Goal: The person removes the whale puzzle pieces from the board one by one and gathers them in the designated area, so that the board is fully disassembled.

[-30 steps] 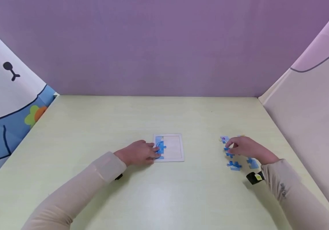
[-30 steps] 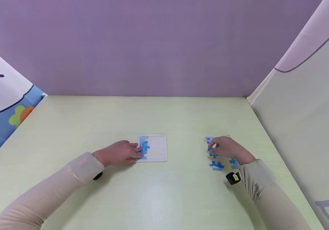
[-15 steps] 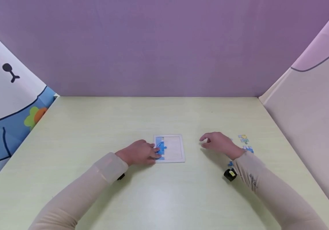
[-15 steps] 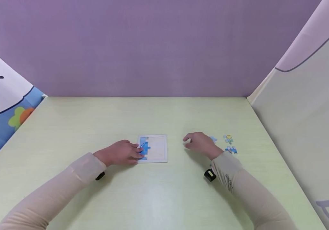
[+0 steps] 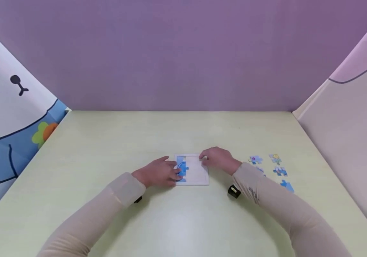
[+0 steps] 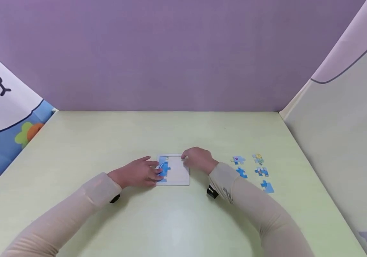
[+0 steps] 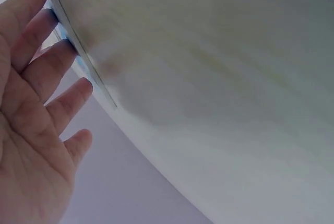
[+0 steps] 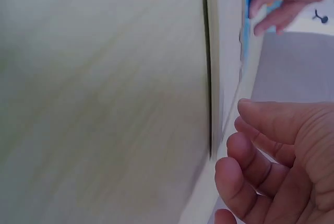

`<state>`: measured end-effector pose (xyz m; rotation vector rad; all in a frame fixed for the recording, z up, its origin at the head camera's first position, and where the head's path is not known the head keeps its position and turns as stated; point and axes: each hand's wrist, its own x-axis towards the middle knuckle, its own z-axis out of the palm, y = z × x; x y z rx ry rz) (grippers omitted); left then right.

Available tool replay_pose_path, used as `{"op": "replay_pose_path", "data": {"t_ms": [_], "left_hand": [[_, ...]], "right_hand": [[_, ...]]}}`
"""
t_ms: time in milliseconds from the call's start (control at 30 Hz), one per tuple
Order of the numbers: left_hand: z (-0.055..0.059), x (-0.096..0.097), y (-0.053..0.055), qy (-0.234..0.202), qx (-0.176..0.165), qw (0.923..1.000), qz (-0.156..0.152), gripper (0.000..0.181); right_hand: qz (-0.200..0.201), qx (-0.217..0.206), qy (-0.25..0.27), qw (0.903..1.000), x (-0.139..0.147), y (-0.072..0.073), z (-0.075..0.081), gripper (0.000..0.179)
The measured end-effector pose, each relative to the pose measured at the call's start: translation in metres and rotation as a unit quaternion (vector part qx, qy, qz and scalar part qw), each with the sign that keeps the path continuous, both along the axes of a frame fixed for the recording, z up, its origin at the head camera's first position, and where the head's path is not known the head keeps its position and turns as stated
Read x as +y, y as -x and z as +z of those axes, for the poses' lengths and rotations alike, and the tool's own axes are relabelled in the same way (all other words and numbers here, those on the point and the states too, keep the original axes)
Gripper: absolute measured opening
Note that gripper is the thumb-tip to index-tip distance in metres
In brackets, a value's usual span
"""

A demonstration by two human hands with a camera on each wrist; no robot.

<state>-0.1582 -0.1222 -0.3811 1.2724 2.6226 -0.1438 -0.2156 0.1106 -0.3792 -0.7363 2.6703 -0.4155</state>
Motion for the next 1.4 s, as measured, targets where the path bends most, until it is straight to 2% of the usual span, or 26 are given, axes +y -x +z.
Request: {"op": "replay_pose_path", "data": {"t_ms": [233,433,533,667,833,1067,1300,1400], "left_hand": [[0.0,0.003,0.0,0.01,-0.008,0.9999,0.006,0.032],[-0.001,0.001,0.0,0.004,0.052,0.9975,-0.049,0.03],[-0.001,0.001,0.002,0.006,0.062,0.9962,-0.061,0.03],[0.001,0.002,0.003,0.011,0.064,0.9955,-0.07,0.029],[0.0,0.0,0.003,-0.003,0.06,0.9955,-0.074,0.029],[-0.004,-0.004,0.003,-0.019,0.083,0.9913,-0.101,0.029],[-0.006,-0.004,0.001,-0.02,0.062,0.9942,-0.086,0.033],[-0.007,-0.005,0.001,-0.033,0.067,0.993,-0.091,0.031]], "right_hand": [[0.028,-0.001,-0.016,0.9995,-0.032,0.002,-0.001,0.025],[0.042,-0.001,-0.014,0.999,-0.044,0.002,-0.001,0.022],[0.039,0.003,-0.015,0.9991,-0.045,0.002,-0.002,0.021],[0.034,0.005,-0.013,0.9993,-0.046,0.001,-0.004,0.021],[0.026,0.001,-0.005,0.9997,-0.048,0.001,-0.006,0.02],[0.012,-0.002,0.002,0.9999,-0.05,0.002,-0.007,0.017],[0.007,-0.011,0.011,0.9998,-0.051,0.006,-0.008,0.012],[0.004,-0.016,0.012,0.9998,-0.051,0.007,-0.008,0.011]]}}
